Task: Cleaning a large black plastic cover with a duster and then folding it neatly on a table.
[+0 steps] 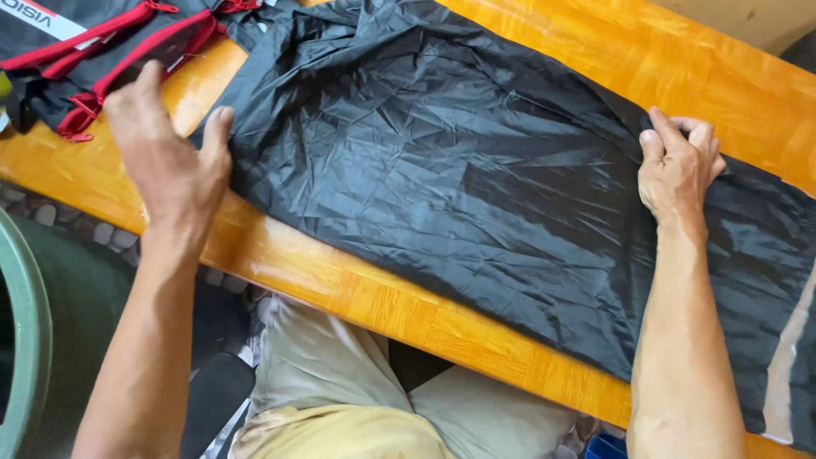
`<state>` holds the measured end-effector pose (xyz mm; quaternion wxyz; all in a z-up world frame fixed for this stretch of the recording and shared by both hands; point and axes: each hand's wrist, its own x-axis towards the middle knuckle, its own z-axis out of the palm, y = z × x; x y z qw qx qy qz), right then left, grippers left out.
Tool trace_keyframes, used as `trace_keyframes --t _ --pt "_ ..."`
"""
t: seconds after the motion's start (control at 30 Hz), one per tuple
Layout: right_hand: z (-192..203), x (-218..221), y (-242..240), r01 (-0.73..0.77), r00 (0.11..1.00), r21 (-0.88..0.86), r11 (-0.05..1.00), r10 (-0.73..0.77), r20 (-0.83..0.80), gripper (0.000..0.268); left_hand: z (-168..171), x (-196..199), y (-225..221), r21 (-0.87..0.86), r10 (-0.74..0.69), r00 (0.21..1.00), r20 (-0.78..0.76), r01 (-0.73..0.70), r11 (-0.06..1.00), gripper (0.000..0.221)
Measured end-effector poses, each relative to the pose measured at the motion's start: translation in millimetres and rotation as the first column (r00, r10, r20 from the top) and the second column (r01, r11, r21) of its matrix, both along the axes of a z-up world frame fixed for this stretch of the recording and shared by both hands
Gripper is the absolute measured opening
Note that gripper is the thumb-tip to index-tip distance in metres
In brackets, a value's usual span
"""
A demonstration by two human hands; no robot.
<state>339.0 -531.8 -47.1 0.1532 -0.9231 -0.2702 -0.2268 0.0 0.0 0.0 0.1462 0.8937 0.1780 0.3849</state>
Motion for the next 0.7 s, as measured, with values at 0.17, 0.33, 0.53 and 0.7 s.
trace_keyframes --t 0.17,0.33,0.53,0.7 --pt "-0.7 2.4 1.0 0.017 0.999 -0.007 1.000 -0.017 -0.031 0.037 30.9 -25.7 -32.3 -0.923 -0.013 0.994 -0.110 -0.097 0.373 0.083" --pt "-2.9 6.1 -1.3 0.049 0.998 0.003 0.999 -0.049 -0.050 0.041 -4.3 -12.7 -26.3 -0.804 0.112 0.993 -0.024 -0.086 0.589 0.107" --pt "10.7 -7.7 6.0 0.048 0.996 -0.018 0.999 -0.049 -0.074 0.037 -19.1 0.0 -17.8 -0.683 0.088 0.988 0.129 0.024 0.730 0.072" --pt "12.1 2.6 -3.6 0.123 0.966 0.231 0.965 -0.064 -0.250 0.052 33.6 -13.9 -51.4 -0.065 0.022 0.990 -0.136 -0.031 0.997 0.104"
